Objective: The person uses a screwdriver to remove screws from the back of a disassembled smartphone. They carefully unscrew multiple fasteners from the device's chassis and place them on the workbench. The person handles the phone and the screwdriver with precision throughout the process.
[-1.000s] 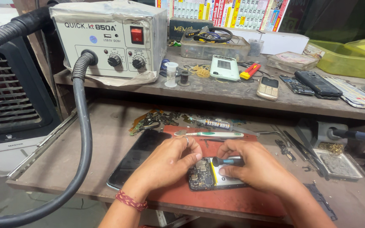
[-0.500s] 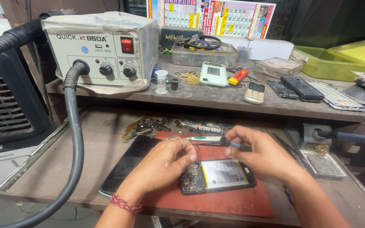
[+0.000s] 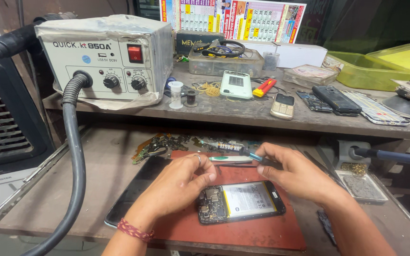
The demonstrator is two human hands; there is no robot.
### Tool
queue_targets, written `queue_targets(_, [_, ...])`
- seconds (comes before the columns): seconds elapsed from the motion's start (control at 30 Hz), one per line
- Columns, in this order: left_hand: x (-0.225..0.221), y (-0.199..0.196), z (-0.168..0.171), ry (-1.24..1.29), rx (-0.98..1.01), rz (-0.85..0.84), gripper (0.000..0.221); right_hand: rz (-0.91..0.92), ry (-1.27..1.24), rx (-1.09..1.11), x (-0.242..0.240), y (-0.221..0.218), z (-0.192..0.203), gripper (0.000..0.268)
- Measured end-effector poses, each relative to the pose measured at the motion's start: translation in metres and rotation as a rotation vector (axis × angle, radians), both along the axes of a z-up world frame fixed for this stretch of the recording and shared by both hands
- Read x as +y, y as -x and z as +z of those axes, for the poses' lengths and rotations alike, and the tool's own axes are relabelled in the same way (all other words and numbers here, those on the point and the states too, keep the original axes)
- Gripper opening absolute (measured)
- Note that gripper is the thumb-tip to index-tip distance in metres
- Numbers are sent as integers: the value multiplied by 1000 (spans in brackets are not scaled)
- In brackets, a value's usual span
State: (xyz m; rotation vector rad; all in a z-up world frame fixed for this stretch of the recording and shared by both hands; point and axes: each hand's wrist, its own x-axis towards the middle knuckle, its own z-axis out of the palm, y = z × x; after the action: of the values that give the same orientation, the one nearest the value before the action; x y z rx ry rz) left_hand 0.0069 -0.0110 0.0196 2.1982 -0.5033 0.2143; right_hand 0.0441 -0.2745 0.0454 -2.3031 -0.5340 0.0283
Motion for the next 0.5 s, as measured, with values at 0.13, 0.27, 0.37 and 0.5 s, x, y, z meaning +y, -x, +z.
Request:
queue_targets(0.13, [3,-2,-1,-9,62,48,22,-24,61,-36,-5,-8,2,23])
queue_targets(0.27, [2,-7,-1,22,-15,0,21,-148,216,-58,-12,-13,0,33])
queue_targets(0.37, [-2,-8,3,-3,23,10,21,-151,272,-75,-17,-20,-3,35])
queue_targets(0.5, [-10,-6,10,-36,48,-7,23,-147,255,-32,-19,-20,-6,32])
